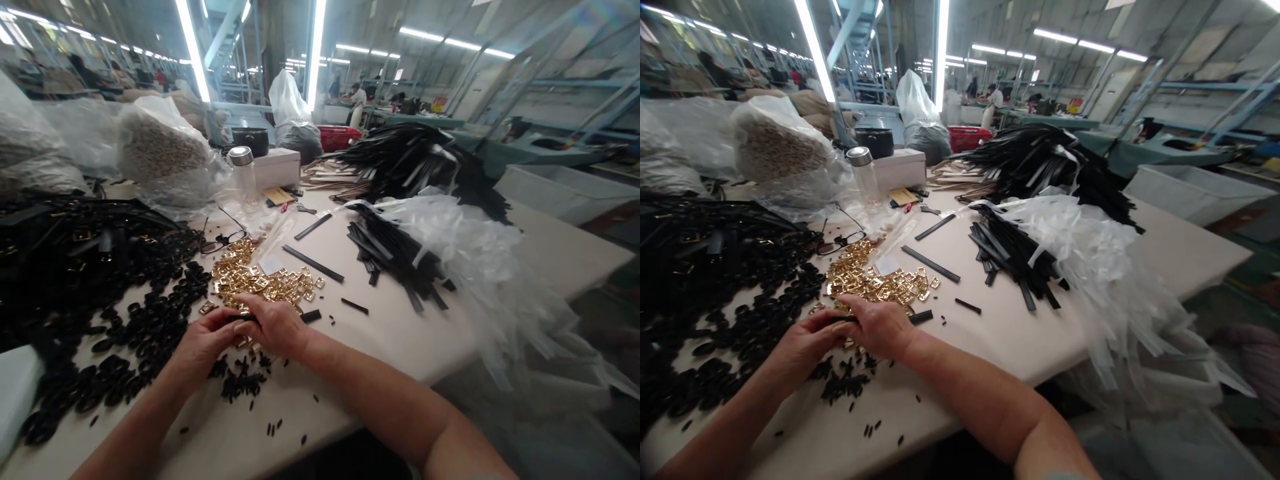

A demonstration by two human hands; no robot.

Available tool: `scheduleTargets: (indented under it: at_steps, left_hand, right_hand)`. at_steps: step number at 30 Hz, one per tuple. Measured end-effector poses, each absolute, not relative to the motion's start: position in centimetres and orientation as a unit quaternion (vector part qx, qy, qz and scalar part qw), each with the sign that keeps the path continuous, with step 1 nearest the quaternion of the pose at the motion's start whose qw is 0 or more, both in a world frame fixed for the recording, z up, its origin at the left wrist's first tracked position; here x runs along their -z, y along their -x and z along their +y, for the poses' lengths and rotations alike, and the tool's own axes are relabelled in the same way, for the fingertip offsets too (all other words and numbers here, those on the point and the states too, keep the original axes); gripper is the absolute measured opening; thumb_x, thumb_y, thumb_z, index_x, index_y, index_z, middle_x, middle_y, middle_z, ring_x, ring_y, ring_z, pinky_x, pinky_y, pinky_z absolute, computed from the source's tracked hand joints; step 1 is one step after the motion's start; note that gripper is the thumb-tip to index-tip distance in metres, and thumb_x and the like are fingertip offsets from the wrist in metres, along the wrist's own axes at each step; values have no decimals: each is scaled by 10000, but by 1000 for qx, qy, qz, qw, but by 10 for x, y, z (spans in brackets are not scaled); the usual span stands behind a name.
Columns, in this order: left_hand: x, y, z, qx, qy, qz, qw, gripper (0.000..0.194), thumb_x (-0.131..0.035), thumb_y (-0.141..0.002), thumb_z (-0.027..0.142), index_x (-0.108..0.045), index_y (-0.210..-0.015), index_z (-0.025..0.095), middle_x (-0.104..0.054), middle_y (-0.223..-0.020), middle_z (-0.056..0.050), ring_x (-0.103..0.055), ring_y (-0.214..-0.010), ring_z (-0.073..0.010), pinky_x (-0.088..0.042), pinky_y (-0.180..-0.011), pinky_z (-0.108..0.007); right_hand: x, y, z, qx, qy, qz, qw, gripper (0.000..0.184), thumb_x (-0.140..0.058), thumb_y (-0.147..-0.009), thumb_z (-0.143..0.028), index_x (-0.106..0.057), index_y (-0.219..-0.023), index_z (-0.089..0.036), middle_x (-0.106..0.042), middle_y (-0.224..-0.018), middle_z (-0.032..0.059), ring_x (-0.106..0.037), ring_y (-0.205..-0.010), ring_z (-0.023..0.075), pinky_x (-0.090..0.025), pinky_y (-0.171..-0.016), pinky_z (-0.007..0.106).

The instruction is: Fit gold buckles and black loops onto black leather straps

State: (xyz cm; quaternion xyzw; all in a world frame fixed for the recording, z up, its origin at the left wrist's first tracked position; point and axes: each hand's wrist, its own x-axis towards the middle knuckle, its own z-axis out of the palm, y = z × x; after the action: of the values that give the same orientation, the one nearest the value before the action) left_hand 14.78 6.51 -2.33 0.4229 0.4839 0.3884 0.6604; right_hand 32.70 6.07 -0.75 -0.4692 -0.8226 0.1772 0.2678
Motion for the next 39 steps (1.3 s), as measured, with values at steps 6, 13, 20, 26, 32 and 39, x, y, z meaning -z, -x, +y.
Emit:
scheduleTargets:
  at_steps: [6, 13, 20, 26, 32, 39]
  left_hand:
    - [11, -147, 65, -373, -516, 509, 579, 300, -757, -681, 413, -732, -819, 148, -717, -718, -43, -619, -606, -155, -494, -578, -254]
    - [-3, -147, 65, -399, -552, 526, 509, 287, -708, -716, 425, -697, -809, 154, -681, -687, -28, -620, -650, -175, -501, -608, -274]
    - [0, -140, 63, -278, -691, 521, 417, 217, -676, -765, 404, -676, -760, 187, -645, -675, 1, -575, -615, -149, -450, -592, -257]
    - [0, -151, 53, -145, -849, 474, 181, 68, -662, -793, 268, -673, -848, 230, -639, -904, -27, -598, -802, -190, -451, -724, -296]
    - [0, -148, 54, -126, -858, 456, 200, 85, -594, -856, 266, -675, -852, 241, -633, -933, -31, -605, -865, -194, -461, -770, -290]
    - [-4, -144, 63, -113, -866, 425, 239, 97, -577, -827, 178, -661, -852, 218, -609, -910, -36, -601, -840, -181, -459, -733, -259]
  right_hand:
    - [13, -333, 71, -124, 425, -858, 260, 257, -544, -938, -441, -627, -930, -198, -721, -868, 26, -655, -757, 155, -390, -623, 236]
    - [-1, -345, 72, -55, 418, -871, 252, 262, -515, -939, -357, -562, -755, -176, -646, -711, 10, -534, -600, 119, -260, -547, 253]
    - [0, -354, 78, -20, 449, -847, 284, 234, -459, -937, -268, -585, -766, -170, -628, -744, 19, -503, -608, 115, -284, -562, 256]
    - [8, -355, 83, -13, 479, -828, 291, 198, -479, -929, -267, -600, -806, -170, -644, -782, 25, -514, -623, 117, -296, -583, 257]
    - [9, -352, 81, -18, 469, -834, 291, 206, -483, -930, -273, -595, -789, -173, -640, -763, 19, -527, -633, 122, -302, -582, 253]
    - [7, -349, 82, -46, 486, -834, 259, 217, -462, -948, -266, -597, -802, -179, -651, -799, 20, -574, -722, 128, -361, -650, 236]
